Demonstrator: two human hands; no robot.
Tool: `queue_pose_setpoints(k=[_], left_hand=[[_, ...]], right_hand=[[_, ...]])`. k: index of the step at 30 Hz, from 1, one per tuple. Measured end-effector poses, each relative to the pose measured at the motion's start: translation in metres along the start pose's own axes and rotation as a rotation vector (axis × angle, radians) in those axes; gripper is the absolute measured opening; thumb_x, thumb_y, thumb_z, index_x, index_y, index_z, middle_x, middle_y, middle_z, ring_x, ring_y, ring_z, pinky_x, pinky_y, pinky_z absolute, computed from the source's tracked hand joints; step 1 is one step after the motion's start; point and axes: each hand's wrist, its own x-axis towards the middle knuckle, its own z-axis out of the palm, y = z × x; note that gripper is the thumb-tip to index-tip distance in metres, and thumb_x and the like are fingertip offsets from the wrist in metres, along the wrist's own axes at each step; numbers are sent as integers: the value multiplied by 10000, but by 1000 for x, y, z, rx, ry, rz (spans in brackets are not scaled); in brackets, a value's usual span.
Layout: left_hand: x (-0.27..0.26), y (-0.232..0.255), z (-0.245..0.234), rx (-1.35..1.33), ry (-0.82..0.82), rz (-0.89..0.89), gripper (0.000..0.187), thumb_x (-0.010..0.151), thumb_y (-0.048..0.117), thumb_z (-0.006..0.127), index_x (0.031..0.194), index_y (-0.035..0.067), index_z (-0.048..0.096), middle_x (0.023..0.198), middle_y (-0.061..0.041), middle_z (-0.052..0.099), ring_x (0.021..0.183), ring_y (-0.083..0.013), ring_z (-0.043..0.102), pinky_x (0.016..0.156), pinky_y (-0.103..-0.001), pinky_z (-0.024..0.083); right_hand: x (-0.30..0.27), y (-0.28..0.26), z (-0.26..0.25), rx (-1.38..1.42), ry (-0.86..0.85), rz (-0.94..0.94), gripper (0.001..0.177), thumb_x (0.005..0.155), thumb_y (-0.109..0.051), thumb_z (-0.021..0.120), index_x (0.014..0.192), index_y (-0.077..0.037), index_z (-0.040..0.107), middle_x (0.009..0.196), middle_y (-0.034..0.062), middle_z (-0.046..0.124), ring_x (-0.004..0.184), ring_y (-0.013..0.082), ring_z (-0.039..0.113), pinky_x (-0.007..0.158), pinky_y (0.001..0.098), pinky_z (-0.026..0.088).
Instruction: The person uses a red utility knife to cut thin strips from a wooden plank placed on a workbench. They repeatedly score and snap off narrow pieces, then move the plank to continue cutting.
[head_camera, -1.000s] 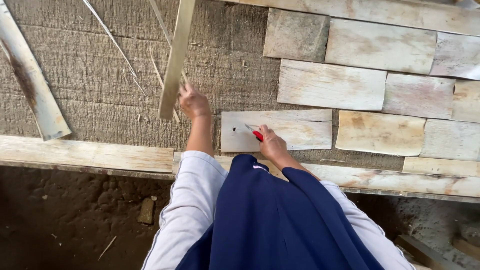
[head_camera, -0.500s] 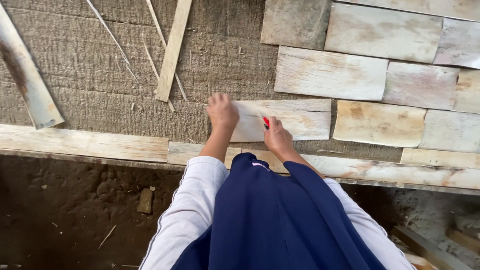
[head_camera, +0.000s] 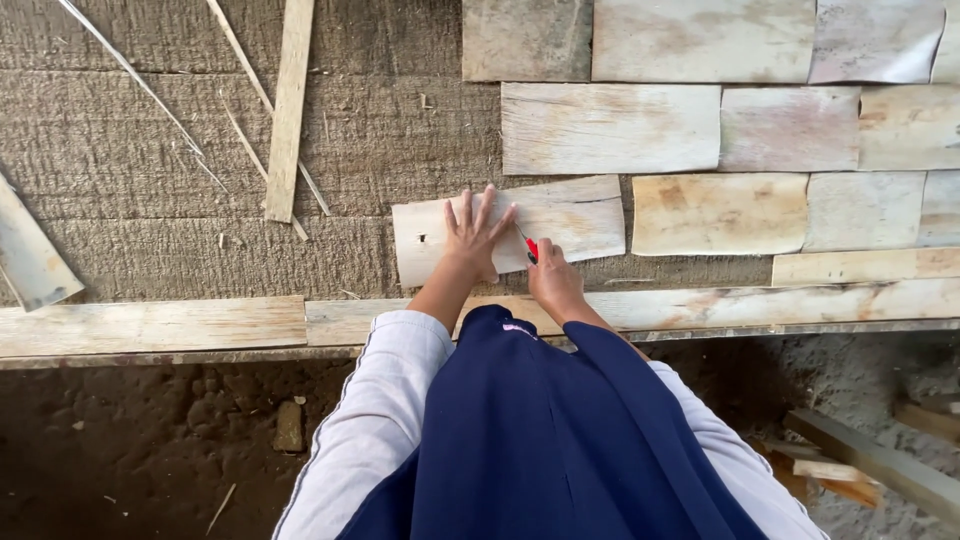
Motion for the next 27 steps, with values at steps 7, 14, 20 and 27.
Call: queue_pose_setpoints(k=[7, 14, 20, 27], left_hand=[[5, -1, -1, 32, 56, 43, 1380, 529, 500, 850, 1665, 363, 78, 1725, -172, -84, 1540, -504, -42, 1162, -741, 23], [9, -1, -11, 55, 42, 76, 1358, 532, 424, 830, 1663, 377, 80, 1732, -144, -69, 1549, -488, -30, 1176, -721, 85], [8, -2, -19, 25, 19, 78, 1368, 517, 436, 834, 1662, 374, 88, 1732, -143, -62, 1546, -487, -28, 1179, -715, 75], [18, -4, -19, 38, 2, 86, 1383, 517, 448, 855, 1663, 375, 84, 1732, -140, -64, 1547, -477, -38, 1188, -695, 45]], right_hand=[[-5, 12, 0, 49, 13, -4, 282, 1046, -215, 513, 1243, -52, 394, 1125, 226, 587, 858, 493, 715, 740, 588, 602], [-1, 22, 6, 54, 32, 9, 317, 1021, -256, 541, 1229, -79, 381, 1136, 238, 570, 873, 573, 680, 757, 655, 571], [5, 27, 9, 30, 35, 16, 318, 1007, -265, 549, 1219, -91, 388, 1140, 230, 569, 875, 570, 681, 760, 648, 569], [4, 22, 1, 46, 37, 13, 296, 1014, -243, 545, 1212, -95, 383, 1124, 215, 563, 859, 556, 687, 733, 632, 576]])
